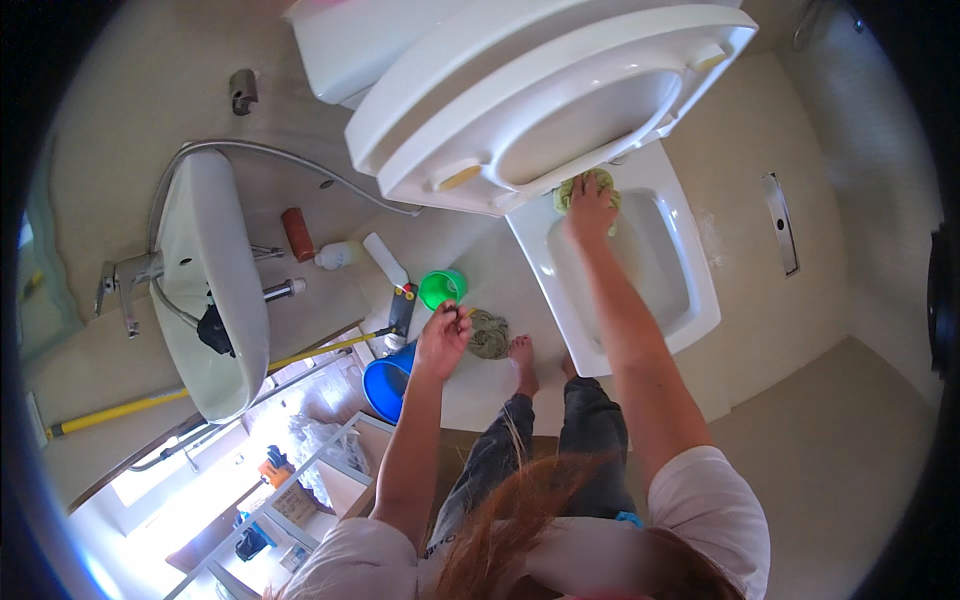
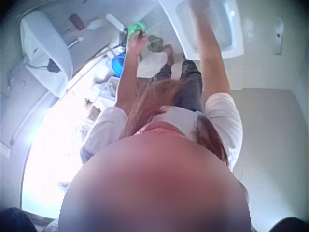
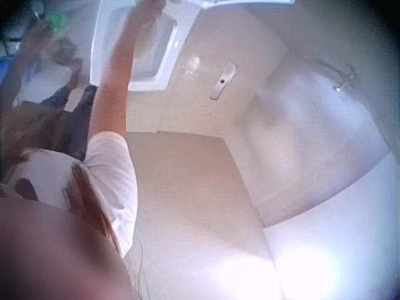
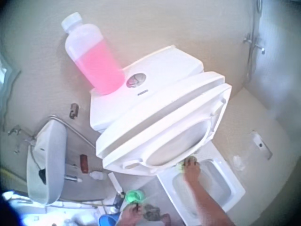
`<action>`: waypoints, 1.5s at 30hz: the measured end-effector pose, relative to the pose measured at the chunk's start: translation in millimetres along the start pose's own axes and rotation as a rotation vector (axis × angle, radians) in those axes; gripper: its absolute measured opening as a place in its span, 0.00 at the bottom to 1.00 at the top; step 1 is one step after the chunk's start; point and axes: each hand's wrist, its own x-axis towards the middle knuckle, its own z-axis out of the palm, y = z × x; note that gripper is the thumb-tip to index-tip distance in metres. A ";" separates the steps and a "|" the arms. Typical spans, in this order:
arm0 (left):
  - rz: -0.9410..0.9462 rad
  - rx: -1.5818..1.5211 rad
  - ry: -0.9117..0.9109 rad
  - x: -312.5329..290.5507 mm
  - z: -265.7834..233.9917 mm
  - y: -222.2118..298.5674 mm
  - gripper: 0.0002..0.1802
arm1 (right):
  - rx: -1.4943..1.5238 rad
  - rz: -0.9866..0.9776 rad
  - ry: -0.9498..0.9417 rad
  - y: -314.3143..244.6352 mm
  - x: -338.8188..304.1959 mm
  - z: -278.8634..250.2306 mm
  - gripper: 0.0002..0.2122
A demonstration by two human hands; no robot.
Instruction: The person cleans a toilet using a green cloth and a blue bucket of water. They wipe the toilet tank, seat, and bowl, then rinse the cloth in the bucket and continue cleaning.
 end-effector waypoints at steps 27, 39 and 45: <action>0.736 0.596 -0.178 -157.4 90.9 265.9 0.09 | -0.257 -0.560 -0.457 101.7 -250.5 18.1 0.18; 1.107 2.038 1.088 -68.2 4.7 490.4 0.18 | -0.603 0.275 -0.818 263.7 -284.3 -34.3 0.22; 1.014 2.248 1.270 -98.2 11.4 460.9 0.21 | 0.200 0.384 -0.149 305.0 -256.1 -97.3 0.18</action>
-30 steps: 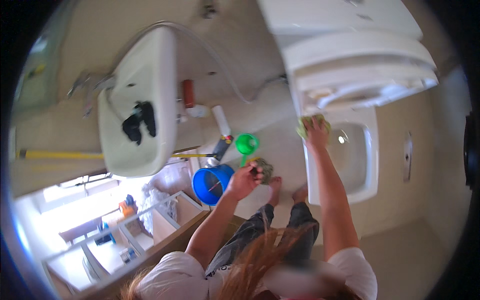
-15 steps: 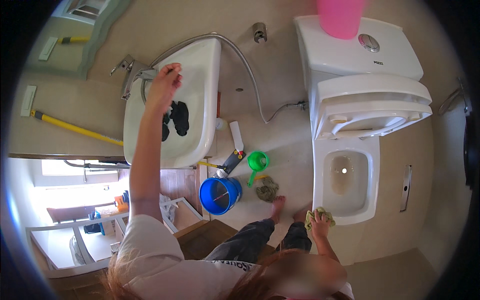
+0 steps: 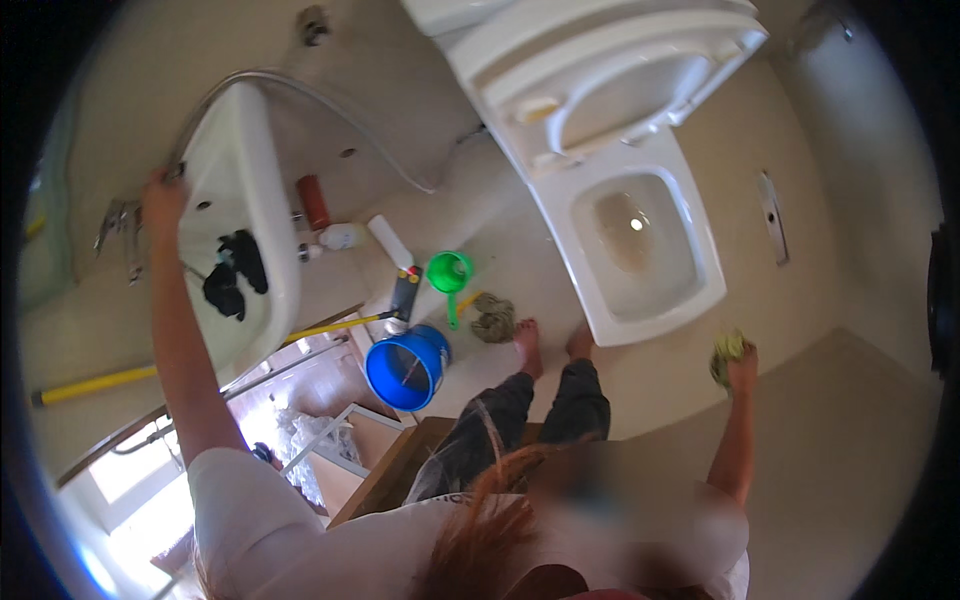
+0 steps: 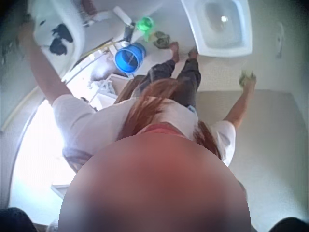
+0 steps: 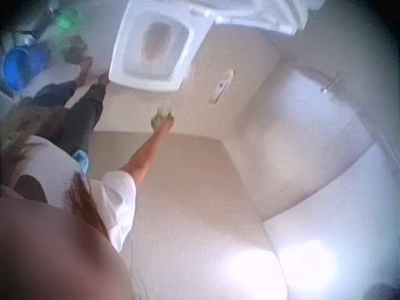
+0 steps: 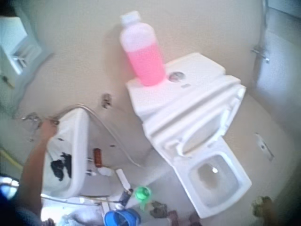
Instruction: The person cleans a toilet using a green cloth and a blue bucket of water. They wipe the toilet tank, seat, and bowl, then rinse the cloth in the bucket and continue cleaning.
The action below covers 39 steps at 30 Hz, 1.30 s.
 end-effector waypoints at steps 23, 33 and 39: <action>-0.519 -1.394 -0.828 -485.5 -46.3 213.5 0.26 | 0.659 -0.135 -1.028 -206.7 -132.0 206.0 0.23; -1.103 -1.772 -1.360 -594.1 9.3 142.7 0.30 | 0.665 -0.019 -1.448 -286.8 -208.0 131.4 0.28; -1.460 -2.039 -1.075 -613.3 3.3 127.0 0.23 | 0.629 0.163 -1.631 -307.5 -231.5 138.9 0.20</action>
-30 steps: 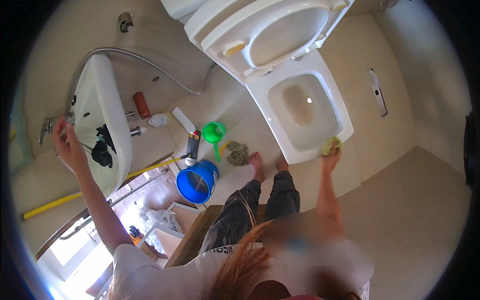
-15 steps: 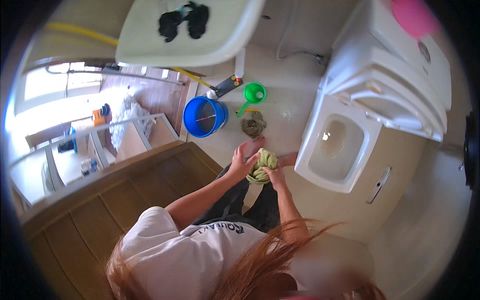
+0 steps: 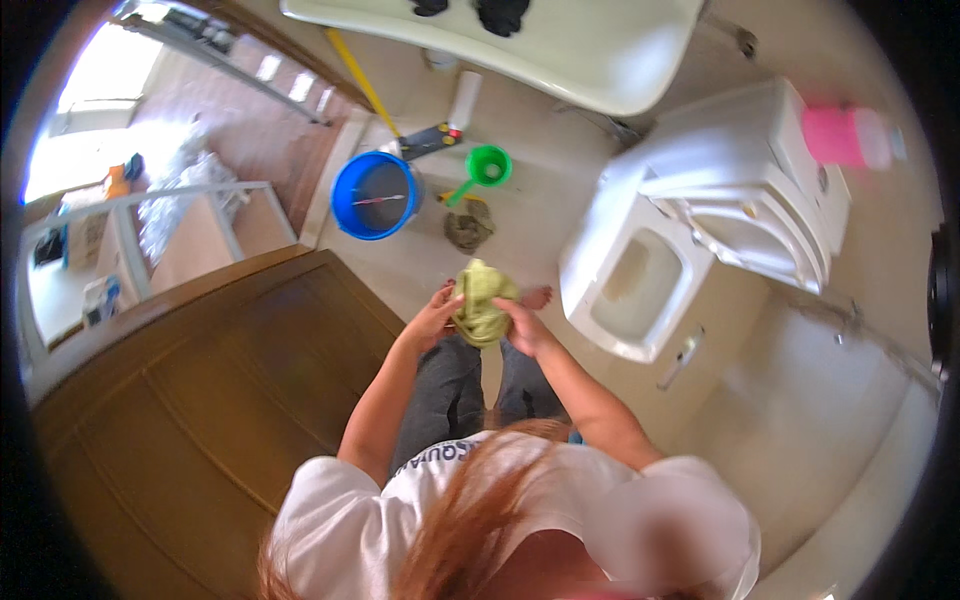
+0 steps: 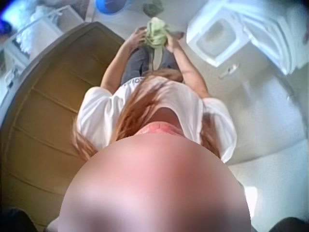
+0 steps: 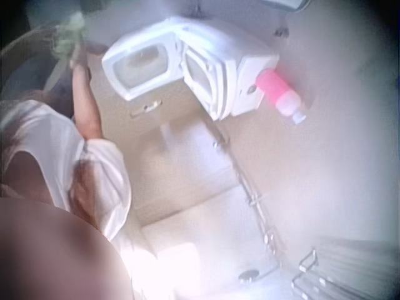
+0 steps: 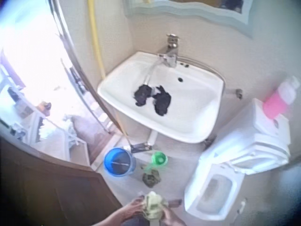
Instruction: The person cleans a toilet using a green cloth and a blue bucket of water. They wipe the toilet tank, seat, and bowl, then rinse the cloth in the bucket and continue cleaning.
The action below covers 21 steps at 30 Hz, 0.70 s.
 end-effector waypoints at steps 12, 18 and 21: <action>0.332 -0.442 0.163 18.6 -166.3 61.2 0.23 | -0.743 -0.217 0.353 18.5 184.9 73.1 0.17; 0.507 -0.741 0.215 63.6 -202.0 114.0 0.24 | -0.789 0.034 0.263 5.1 254.6 114.1 0.25; 0.586 -0.790 0.187 94.3 -206.2 124.2 0.25 | -0.865 0.122 0.285 3.9 276.9 94.1 0.26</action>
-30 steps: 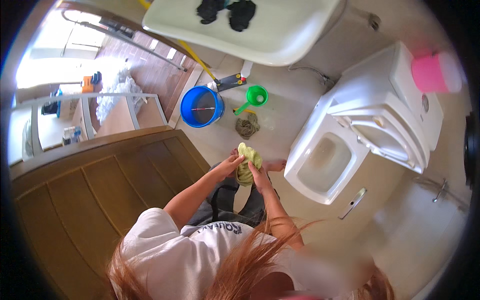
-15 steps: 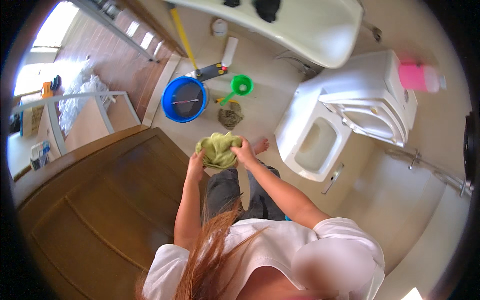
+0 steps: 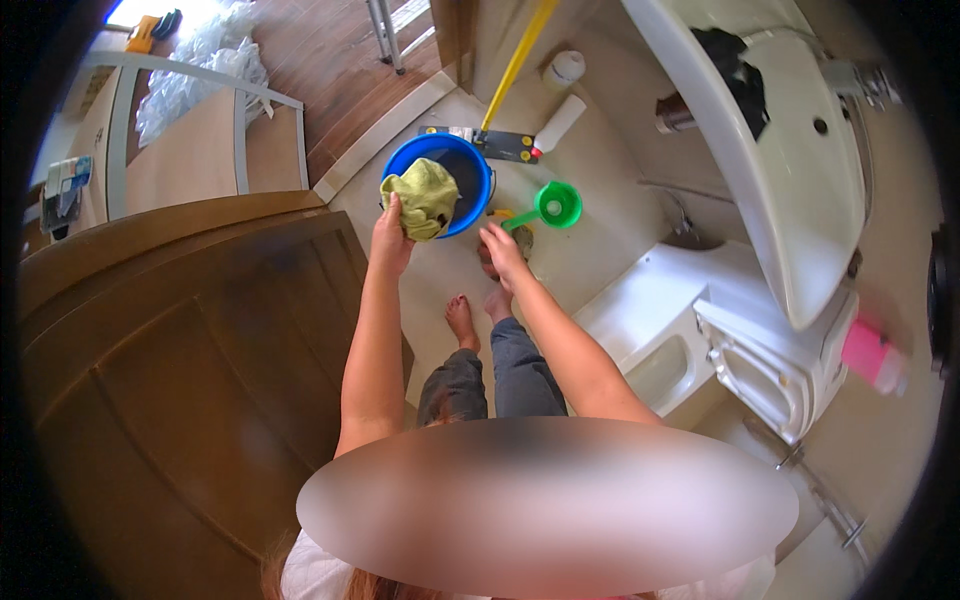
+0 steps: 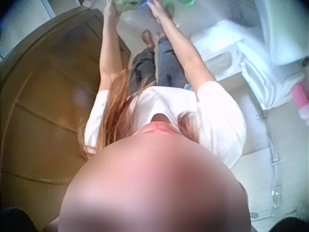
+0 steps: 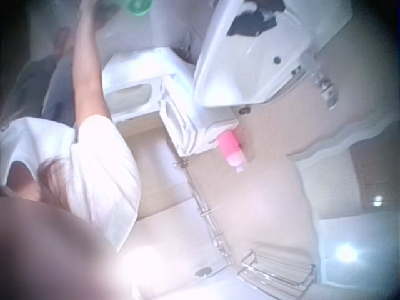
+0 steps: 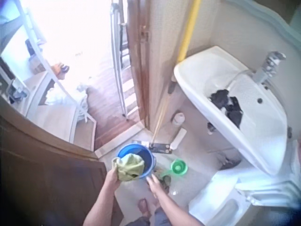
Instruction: The person cleans a toilet using a green cloth and a blue bucket of water. They wipe the toilet tank, seat, and bowl, then rinse the cloth in the bucket and continue cleaning.
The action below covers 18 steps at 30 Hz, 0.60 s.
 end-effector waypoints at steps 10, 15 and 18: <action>0.012 1.520 0.424 73.6 -39.8 -81.0 0.50 | -0.269 0.481 0.199 95.7 98.9 -103.7 0.29; 0.257 1.812 0.323 68.8 -58.0 -122.8 0.50 | -0.993 -0.407 0.506 86.6 149.2 -90.0 0.20; 0.547 1.675 0.601 78.9 -89.2 -123.1 0.45 | -1.017 -1.042 0.487 34.0 163.5 -28.8 0.16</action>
